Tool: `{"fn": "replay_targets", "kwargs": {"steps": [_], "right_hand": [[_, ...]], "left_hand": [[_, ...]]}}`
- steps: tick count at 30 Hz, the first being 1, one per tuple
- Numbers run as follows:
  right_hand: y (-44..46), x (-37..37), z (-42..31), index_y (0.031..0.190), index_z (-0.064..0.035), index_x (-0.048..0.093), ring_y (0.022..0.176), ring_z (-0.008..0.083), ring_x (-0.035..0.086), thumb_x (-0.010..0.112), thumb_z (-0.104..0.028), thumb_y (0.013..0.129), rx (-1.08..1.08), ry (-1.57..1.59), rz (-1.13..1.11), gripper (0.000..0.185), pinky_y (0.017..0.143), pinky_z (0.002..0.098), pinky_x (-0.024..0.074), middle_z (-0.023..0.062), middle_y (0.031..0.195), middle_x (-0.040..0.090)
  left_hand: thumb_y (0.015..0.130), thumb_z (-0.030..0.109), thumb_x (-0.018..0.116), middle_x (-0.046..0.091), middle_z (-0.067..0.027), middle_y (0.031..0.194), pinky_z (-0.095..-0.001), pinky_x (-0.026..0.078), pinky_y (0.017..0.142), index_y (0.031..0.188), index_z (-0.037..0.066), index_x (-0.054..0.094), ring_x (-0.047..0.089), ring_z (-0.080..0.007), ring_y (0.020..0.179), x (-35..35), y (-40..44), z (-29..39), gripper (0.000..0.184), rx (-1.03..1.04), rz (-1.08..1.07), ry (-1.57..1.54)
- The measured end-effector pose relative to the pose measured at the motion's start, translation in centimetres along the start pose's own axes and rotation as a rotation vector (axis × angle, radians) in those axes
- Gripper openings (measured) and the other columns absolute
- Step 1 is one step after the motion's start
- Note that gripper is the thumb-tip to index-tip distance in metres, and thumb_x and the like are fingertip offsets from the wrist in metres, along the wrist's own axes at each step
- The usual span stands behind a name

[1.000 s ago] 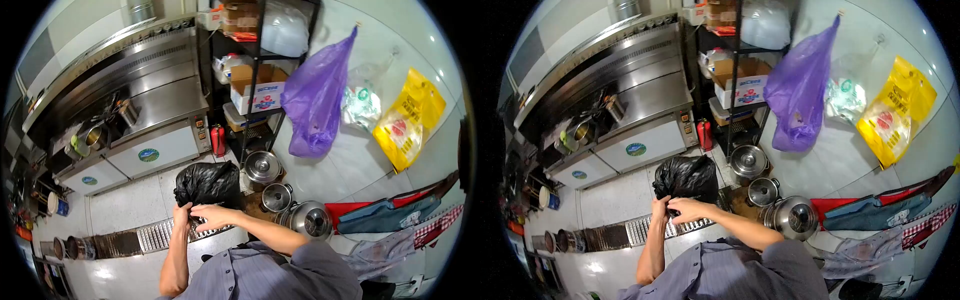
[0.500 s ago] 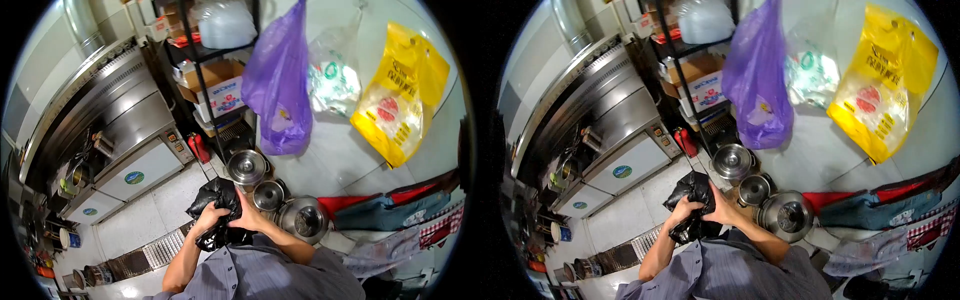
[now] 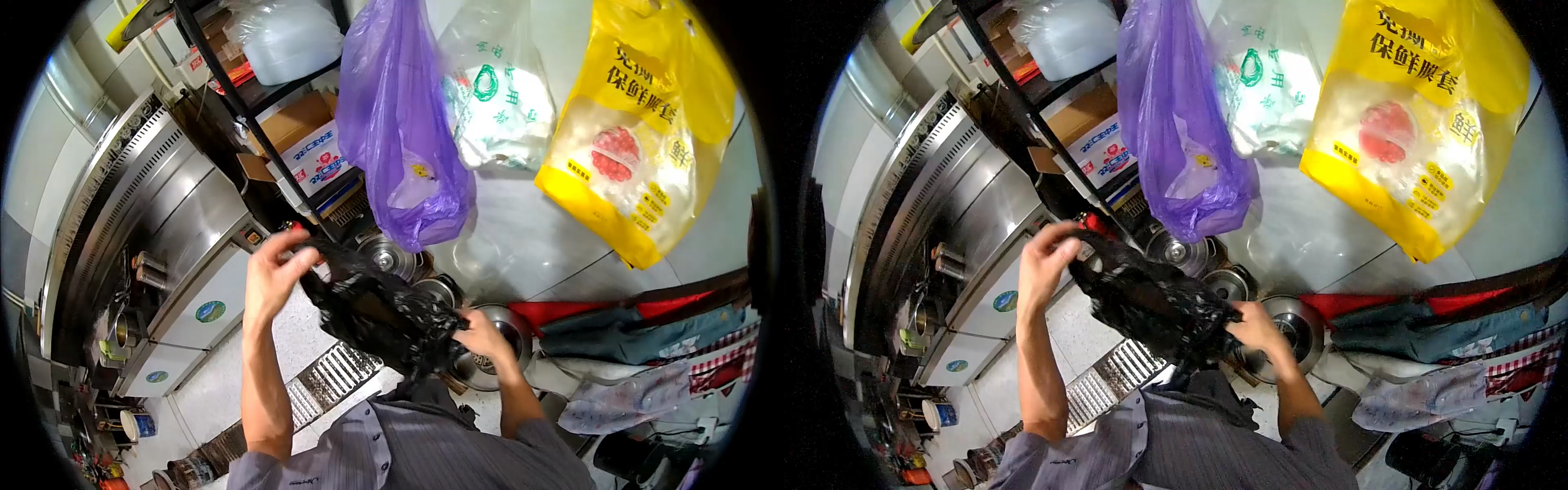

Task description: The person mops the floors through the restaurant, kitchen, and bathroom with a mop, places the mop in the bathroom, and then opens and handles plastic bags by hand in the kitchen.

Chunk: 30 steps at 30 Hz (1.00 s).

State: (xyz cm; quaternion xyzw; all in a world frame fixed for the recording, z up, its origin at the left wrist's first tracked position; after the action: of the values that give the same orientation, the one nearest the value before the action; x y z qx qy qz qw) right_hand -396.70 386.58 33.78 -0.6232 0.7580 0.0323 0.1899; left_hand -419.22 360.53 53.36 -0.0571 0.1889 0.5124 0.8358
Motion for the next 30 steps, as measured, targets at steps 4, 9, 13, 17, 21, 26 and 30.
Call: {"fn": "replay_targets", "kwargs": {"steps": [4,9,13,17,21,26,30], "right_hand": [[-2.6,-4.8,-3.4,0.106,-0.0003,0.064,0.081,0.0323,0.066,0.063,-0.004,0.069,-0.062,-0.220,0.067,0.037,0.074,0.0375,0.0494,0.0244,0.091,0.065],[-5.0,-7.6,-5.5,0.102,0.0039,0.063,0.077,0.0113,0.057,0.059,-0.001,0.070,-0.036,0.039,0.248,0.032,0.073,0.0288,0.0478,0.0109,0.080,0.066],[-6.2,-8.4,-6.8,0.107,0.0021,0.062,0.085,0.0134,0.059,0.063,-0.003,0.074,-0.234,0.320,0.637,0.033,0.080,0.0282,0.0482,0.0062,0.097,0.066],[-5.6,-6.2,-7.1,0.120,-0.0001,0.055,0.094,0.0209,0.060,0.066,-0.012,0.081,-0.395,0.715,1.130,0.042,0.085,0.0353,0.0496,0.0114,0.110,0.062],[2.4,-5.2,-9.7,0.122,0.0016,0.053,0.102,0.0286,0.058,0.065,-0.016,0.084,-0.780,0.471,1.231,0.043,0.091,0.0401,0.0468,0.0154,0.115,0.060],[15.0,-2.2,-18.3,0.123,0.0052,0.050,0.106,0.0436,0.055,0.066,-0.013,0.082,-0.708,-0.195,0.880,0.047,0.097,0.0467,0.0426,0.0251,0.114,0.057],[26.0,-0.6,-15.7,0.137,0.0035,0.038,0.123,0.0488,0.043,0.067,-0.014,0.081,-0.249,-0.575,0.255,0.065,0.104,0.0449,0.0380,0.0336,0.131,0.046]], "left_hand": [[0.082,0.037,0.072,0.065,-0.0166,0.110,-0.0325,0.050,0.084,0.124,-0.004,0.057,0.062,-0.0207,0.098,4.0,7.1,-0.5,0.061,0.087,0.128,0.131],[0.083,0.033,0.066,0.067,-0.0232,0.098,-0.0382,0.051,0.081,0.112,-0.002,0.063,0.067,-0.0310,0.091,9.8,14.2,-3.0,0.046,0.150,0.129,0.544],[0.083,0.024,0.062,0.066,-0.0224,0.076,-0.0389,0.051,0.072,0.097,0.001,0.068,0.068,-0.0328,0.078,8.3,14.7,-5.1,0.028,0.032,0.229,0.501],[0.084,0.023,0.058,0.065,-0.0252,0.080,-0.0474,0.049,0.073,0.091,0.000,0.065,0.064,-0.0426,0.081,6.3,12.9,-4.3,0.025,0.028,0.282,0.385],[0.082,0.020,0.059,0.065,-0.0228,0.082,-0.0460,0.050,0.073,0.092,0.002,0.067,0.065,-0.0400,0.081,5.2,11.7,-3.3,0.022,0.083,0.263,0.349],[0.080,0.016,0.063,0.067,-0.0214,0.091,-0.0389,0.052,0.078,0.105,0.002,0.066,0.068,-0.0350,0.087,5.1,11.4,-5.3,0.029,0.339,0.321,0.317],[0.080,0.020,0.064,0.063,-0.0260,0.093,-0.0491,0.047,0.086,0.099,0.006,0.067,0.060,-0.0452,0.092,6.1,9.4,-1.6,0.023,0.144,0.285,0.311]]}}
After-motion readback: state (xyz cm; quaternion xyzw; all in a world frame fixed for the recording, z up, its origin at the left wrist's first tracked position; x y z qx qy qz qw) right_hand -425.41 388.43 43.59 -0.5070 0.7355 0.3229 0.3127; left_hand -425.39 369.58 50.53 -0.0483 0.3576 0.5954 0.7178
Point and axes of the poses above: each hand's wrist, its own y-axis towards the middle knuckle, its own x-axis out of the palm, z = x × y, the point moved 1 cm from there along y, towards the middle knuckle
